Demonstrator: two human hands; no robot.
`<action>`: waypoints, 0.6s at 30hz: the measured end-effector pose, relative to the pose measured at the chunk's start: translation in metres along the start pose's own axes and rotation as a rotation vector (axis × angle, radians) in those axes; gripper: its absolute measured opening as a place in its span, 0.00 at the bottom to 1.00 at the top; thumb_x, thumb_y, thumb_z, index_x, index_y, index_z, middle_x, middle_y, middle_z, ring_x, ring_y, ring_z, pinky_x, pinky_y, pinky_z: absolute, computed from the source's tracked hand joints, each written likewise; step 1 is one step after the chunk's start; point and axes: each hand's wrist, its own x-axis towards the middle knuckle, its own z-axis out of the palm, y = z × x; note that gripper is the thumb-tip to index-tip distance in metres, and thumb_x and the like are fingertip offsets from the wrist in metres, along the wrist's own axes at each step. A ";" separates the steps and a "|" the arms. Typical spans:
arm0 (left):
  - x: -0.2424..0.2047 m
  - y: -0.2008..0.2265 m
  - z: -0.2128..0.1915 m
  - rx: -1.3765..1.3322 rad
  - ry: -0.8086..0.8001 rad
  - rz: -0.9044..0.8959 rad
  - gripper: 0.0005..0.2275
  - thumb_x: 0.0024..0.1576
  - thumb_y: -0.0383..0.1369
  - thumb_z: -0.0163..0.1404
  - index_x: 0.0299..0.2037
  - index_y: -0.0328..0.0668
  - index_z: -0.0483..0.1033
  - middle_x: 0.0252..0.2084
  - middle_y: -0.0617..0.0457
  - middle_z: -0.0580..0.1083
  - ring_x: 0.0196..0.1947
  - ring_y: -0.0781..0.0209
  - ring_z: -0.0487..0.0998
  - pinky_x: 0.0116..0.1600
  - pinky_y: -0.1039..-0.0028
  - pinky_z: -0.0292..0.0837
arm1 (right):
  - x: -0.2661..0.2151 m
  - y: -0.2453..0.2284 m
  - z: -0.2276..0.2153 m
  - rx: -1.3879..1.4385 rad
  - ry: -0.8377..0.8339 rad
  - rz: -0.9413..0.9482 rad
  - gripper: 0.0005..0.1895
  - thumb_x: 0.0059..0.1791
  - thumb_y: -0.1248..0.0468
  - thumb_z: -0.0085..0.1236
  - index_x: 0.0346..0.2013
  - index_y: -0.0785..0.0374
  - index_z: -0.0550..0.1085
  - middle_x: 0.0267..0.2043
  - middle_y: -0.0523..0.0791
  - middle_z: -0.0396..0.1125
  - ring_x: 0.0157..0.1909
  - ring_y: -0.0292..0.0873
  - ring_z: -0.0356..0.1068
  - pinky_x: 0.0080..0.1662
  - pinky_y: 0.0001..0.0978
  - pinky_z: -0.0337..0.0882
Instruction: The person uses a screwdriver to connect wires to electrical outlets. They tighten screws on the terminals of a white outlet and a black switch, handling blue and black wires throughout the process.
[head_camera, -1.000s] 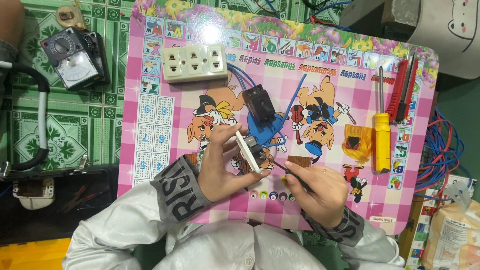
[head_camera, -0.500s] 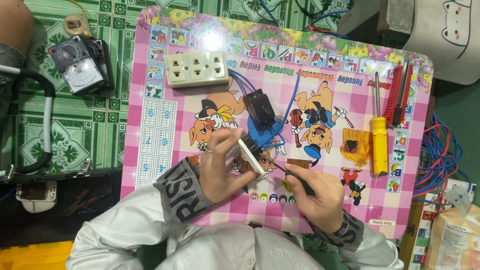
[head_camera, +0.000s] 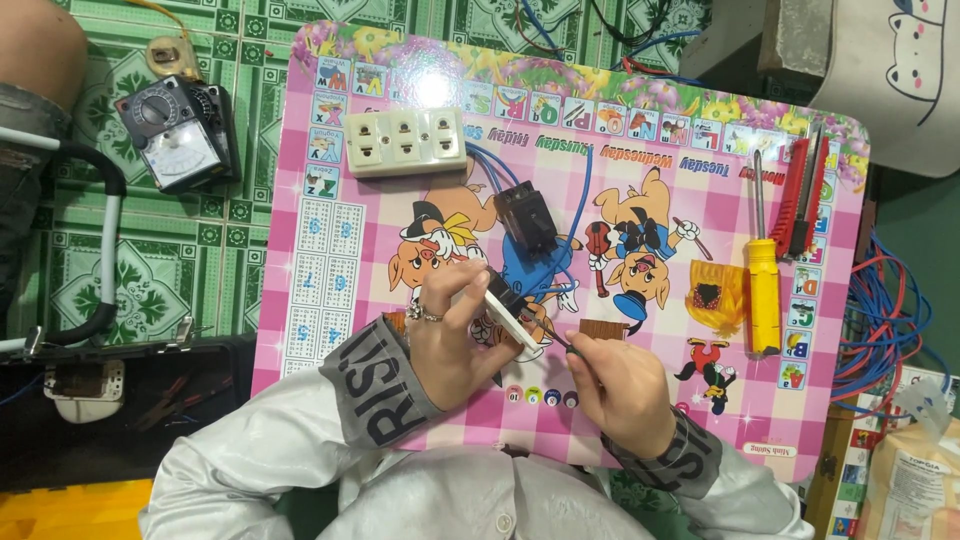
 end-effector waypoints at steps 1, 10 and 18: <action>-0.001 -0.001 0.000 0.001 0.000 0.001 0.40 0.54 0.34 0.69 0.71 0.51 0.51 0.61 0.43 0.63 0.64 0.41 0.70 0.56 0.59 0.80 | 0.001 -0.001 -0.001 0.000 0.001 -0.001 0.13 0.57 0.63 0.47 0.47 0.70 0.75 0.25 0.45 0.68 0.23 0.42 0.66 0.28 0.35 0.67; 0.001 -0.001 0.000 0.004 0.017 0.046 0.39 0.53 0.30 0.68 0.70 0.47 0.51 0.59 0.43 0.63 0.63 0.43 0.68 0.67 0.51 0.72 | 0.013 0.006 -0.009 1.101 -0.261 0.655 0.15 0.59 0.56 0.43 0.40 0.66 0.69 0.17 0.38 0.50 0.18 0.34 0.47 0.24 0.26 0.53; 0.006 -0.006 -0.001 0.025 -0.035 0.056 0.38 0.51 0.30 0.68 0.68 0.49 0.54 0.59 0.44 0.64 0.60 0.42 0.70 0.62 0.49 0.73 | 0.015 0.005 -0.013 0.644 -0.190 0.581 0.21 0.48 0.47 0.61 0.40 0.62 0.73 0.24 0.39 0.69 0.25 0.33 0.65 0.31 0.24 0.64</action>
